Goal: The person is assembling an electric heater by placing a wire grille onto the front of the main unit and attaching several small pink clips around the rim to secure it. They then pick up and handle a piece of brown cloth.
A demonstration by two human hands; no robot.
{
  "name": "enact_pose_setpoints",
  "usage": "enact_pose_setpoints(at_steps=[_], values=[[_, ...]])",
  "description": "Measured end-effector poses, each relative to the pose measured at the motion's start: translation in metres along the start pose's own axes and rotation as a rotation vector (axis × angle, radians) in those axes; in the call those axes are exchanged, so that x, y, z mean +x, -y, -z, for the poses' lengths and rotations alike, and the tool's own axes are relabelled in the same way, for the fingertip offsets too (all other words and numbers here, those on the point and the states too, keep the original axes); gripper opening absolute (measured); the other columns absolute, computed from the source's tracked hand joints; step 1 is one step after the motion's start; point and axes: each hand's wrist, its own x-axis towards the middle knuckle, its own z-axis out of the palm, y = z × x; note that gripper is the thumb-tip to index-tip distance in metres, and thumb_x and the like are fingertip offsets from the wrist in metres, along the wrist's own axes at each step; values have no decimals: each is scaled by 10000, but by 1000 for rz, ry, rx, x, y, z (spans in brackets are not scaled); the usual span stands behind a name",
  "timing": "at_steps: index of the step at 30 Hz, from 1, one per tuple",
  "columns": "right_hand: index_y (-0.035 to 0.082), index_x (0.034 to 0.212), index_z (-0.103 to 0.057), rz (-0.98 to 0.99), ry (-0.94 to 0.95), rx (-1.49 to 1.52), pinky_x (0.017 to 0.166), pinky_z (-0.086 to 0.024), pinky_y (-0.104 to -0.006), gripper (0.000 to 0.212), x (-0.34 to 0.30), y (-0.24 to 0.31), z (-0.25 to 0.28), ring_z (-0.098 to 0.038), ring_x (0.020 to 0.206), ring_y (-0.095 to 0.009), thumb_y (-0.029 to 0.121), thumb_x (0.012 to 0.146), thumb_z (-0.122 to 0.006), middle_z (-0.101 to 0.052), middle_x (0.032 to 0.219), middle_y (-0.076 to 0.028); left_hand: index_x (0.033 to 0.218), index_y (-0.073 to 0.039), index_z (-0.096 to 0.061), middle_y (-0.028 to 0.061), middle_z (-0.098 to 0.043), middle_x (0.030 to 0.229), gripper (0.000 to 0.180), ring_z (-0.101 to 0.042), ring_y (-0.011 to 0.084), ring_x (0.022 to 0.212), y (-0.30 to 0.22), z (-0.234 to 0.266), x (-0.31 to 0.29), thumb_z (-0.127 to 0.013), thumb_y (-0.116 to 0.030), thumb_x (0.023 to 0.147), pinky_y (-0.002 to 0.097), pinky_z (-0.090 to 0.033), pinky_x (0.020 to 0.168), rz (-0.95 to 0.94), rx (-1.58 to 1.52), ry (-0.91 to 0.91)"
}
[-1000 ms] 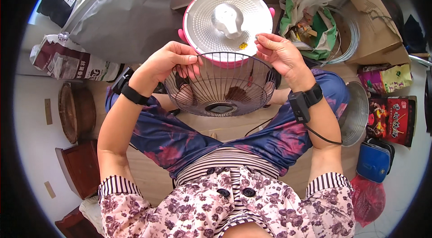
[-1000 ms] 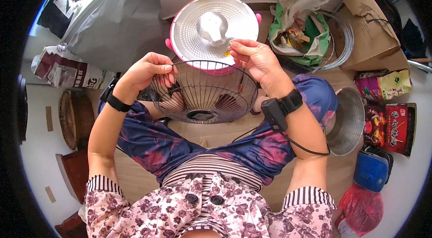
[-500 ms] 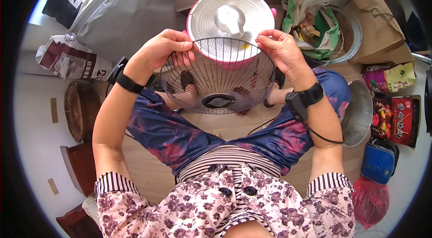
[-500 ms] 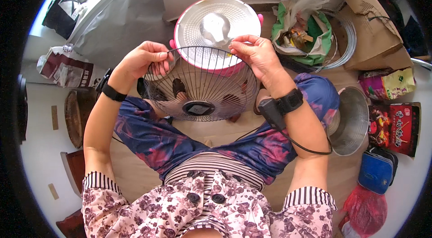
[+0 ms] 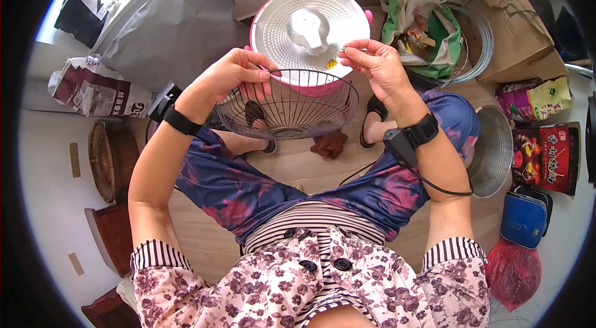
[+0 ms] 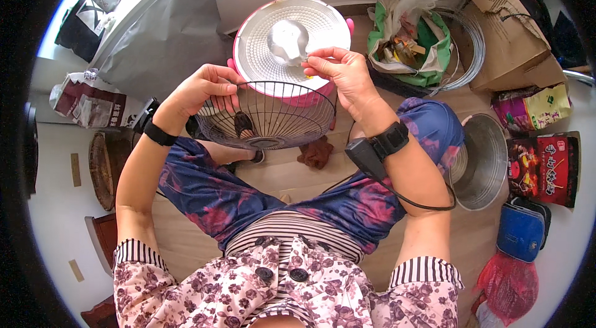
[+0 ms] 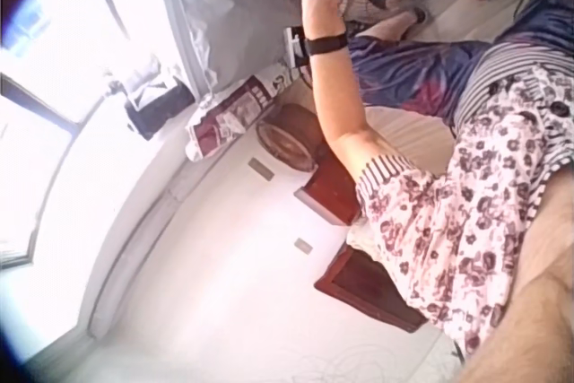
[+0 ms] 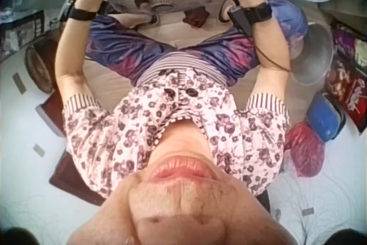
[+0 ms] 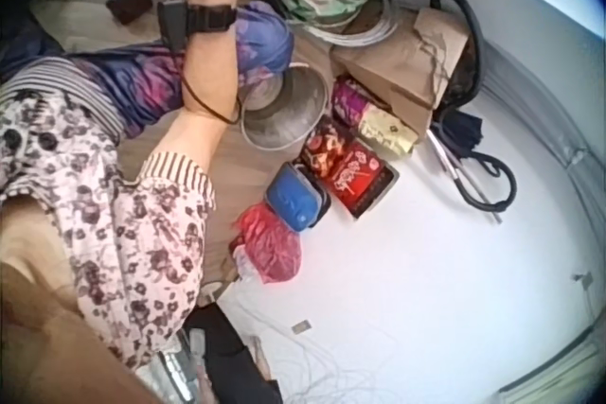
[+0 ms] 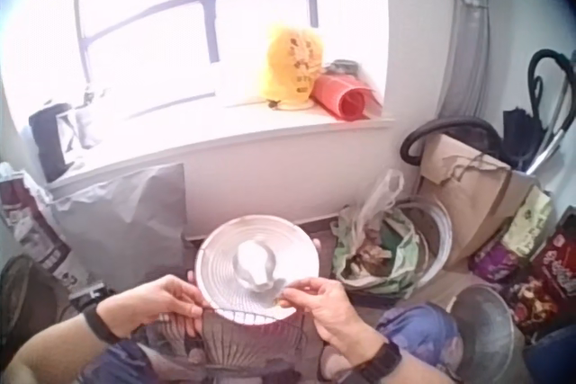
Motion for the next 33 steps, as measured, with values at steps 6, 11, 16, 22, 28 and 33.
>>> enact_pose_setpoints(at_steps=[6, 11, 16, 22, 28, 33], values=[[-26, 902, -619, -35, 56, 4, 704, -528, -245, 119, 1, -4, -1, -644, 735, -153, 30, 803, -655, -658, 824, -116, 984, 1, -603, 103, -658, 700, 146, -643, 139, 555, 1, 7, 2, -552, -76, 871, 180, -490, 456, 6, -73, -41], [-17, 907, -631, 81, 109, -109, 731, -524, -249, 111, 3, 0, 2, -637, 756, -143, 30, 808, -651, -657, 839, -91, 993, 29, -593, 98, -655, 716, 164, -640, 128, 571, 3, 16, 8, -526, -81, 892, 177, -485, 463, 3, -142, -21], [-37, 859, -657, 124, 44, -78, 698, -507, -267, 122, 4, -1, 0, -638, 692, -163, 18, 757, -692, -664, 772, -103, 995, 46, -587, 90, -651, 730, 184, -644, 127, 596, 13, 25, 8, -508, -94, 906, 180, -489, 488, 28, -226, -13], [-37, 860, -664, 202, 7, -139, 714, -504, -254, 126, 5, -2, -5, -637, 712, -153, 11, 748, -697, -667, 778, -94, 966, 39, -589, 83, -651, 731, 192, -645, 123, 604, 12, 25, 9, -485, -116, 920, 179, -490, 497, 46, -247, 13], [-36, 864, -672, 220, 44, -200, 733, -504, -253, 124, 9, 3, -18, -635, 739, -146, 5, 749, -692, -671, 792, -92, 932, 22, -598, 70, -648, 703, 177, -632, 109, 563, 4, 21, 10, -485, -113, 918, 173, -468, 455, 32, -175, -31], [-36, 860, -669, 315, 49, -231, 745, -505, -259, 117, 20, 39, -36, -638, 741, -157, -1, 749, -686, -670, 794, -89, 920, 14, -601, 58, -635, 674, 164, -614, 103, 526, -9, 31, 10, -482, -100, 916, 168, -459, 439, 11, -192, -63]])
